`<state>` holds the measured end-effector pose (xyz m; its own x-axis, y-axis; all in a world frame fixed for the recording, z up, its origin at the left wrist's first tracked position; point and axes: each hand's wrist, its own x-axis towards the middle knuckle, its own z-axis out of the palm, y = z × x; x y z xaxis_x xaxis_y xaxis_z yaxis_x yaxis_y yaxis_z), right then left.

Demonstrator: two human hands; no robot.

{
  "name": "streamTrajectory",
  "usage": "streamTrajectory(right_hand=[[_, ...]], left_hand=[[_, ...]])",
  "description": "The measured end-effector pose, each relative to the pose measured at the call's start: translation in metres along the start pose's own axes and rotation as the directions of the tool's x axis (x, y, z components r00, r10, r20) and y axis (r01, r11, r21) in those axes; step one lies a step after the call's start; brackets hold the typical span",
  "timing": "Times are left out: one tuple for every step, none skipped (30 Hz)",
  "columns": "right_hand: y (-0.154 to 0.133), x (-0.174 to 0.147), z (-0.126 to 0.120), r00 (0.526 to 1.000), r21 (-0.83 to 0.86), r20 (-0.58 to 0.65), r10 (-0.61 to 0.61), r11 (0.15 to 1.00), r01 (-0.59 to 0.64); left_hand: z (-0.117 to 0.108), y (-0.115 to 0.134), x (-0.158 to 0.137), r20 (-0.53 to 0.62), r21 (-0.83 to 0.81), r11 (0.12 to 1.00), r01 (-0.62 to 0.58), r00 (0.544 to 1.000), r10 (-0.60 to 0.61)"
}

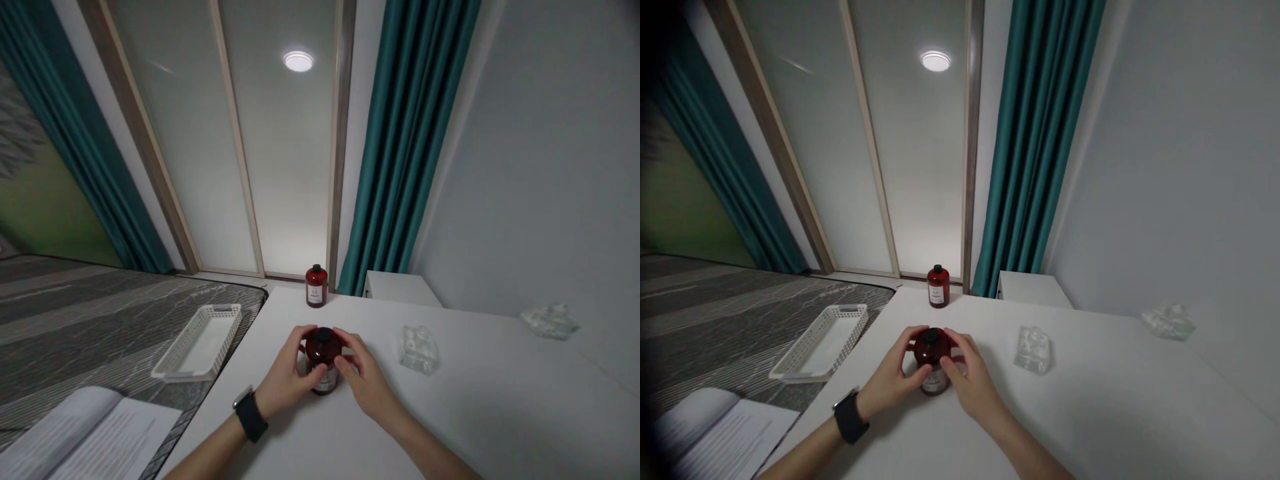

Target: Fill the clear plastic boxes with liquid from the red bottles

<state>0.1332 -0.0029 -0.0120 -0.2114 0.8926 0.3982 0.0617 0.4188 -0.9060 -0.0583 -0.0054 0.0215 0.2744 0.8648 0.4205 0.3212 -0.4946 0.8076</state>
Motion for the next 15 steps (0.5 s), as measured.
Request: streamTrajectory(right_hand=[[0.002,0.004,0.004,1.000,0.007,-0.007,0.011,1.000,-0.011],[0.004,0.008,0.008,0.999,0.017,-0.025,0.027,0.999,-0.027],[0.006,0.012,0.013,0.998,0.030,-0.045,0.046,0.999,-0.045],[0.008,0.016,0.017,0.996,0.043,-0.063,0.065,0.997,-0.062],[0.009,0.020,0.021,0.994,0.054,-0.073,0.077,0.996,-0.073],[0.011,0.024,0.025,0.994,0.060,-0.073,0.081,0.995,-0.076],[0.012,0.028,0.029,0.995,0.060,-0.062,0.076,0.996,-0.073],[0.013,0.031,0.033,0.997,0.056,-0.049,0.068,0.996,-0.065],[0.015,0.033,0.036,0.997,0.051,-0.040,0.059,0.997,-0.056],[0.017,0.036,0.039,0.998,0.047,-0.036,0.052,0.998,-0.050],[0.021,0.038,0.042,0.998,0.036,-0.039,0.048,0.998,-0.046],[0.025,0.040,0.044,0.998,0.021,-0.049,0.047,0.999,-0.046],[0.030,0.043,0.046,0.997,0.001,-0.063,0.048,0.999,-0.048],[0.036,0.045,0.047,0.995,-0.025,-0.083,0.051,0.998,-0.053],[0.042,0.047,0.048,0.993,-0.046,-0.102,0.057,0.997,-0.062]], left_hand=[[-0.003,-0.002,0.000,-0.019,0.012,1.000,0.006,1.000,-0.006],[-0.007,-0.005,0.001,-0.038,0.023,1.000,0.012,0.999,-0.011],[-0.010,-0.007,0.001,-0.057,0.031,0.999,0.018,0.998,-0.016],[-0.013,-0.010,0.003,-0.076,0.036,0.999,0.024,0.997,-0.022],[-0.016,-0.013,0.004,-0.092,0.041,0.999,0.031,0.995,-0.027],[-0.018,-0.015,0.005,-0.106,0.045,0.998,0.037,0.994,-0.032],[-0.021,-0.018,0.006,-0.120,0.050,0.998,0.042,0.992,-0.036],[-0.024,-0.021,0.007,-0.131,0.057,0.997,0.046,0.991,-0.038],[-0.027,-0.024,0.009,-0.143,0.064,0.997,0.047,0.989,-0.037],[-0.029,-0.027,0.010,-0.154,0.071,0.996,0.046,0.988,-0.035],[-0.032,-0.031,0.012,-0.164,0.077,0.996,0.045,0.986,-0.032],[-0.035,-0.035,0.015,-0.175,0.083,0.995,0.046,0.984,-0.031],[-0.038,-0.040,0.017,-0.185,0.090,0.995,0.049,0.982,-0.031],[-0.041,-0.045,0.021,-0.199,0.098,0.994,0.055,0.979,-0.035],[-0.044,-0.050,0.025,-0.214,0.107,0.992,0.065,0.976,-0.040]])
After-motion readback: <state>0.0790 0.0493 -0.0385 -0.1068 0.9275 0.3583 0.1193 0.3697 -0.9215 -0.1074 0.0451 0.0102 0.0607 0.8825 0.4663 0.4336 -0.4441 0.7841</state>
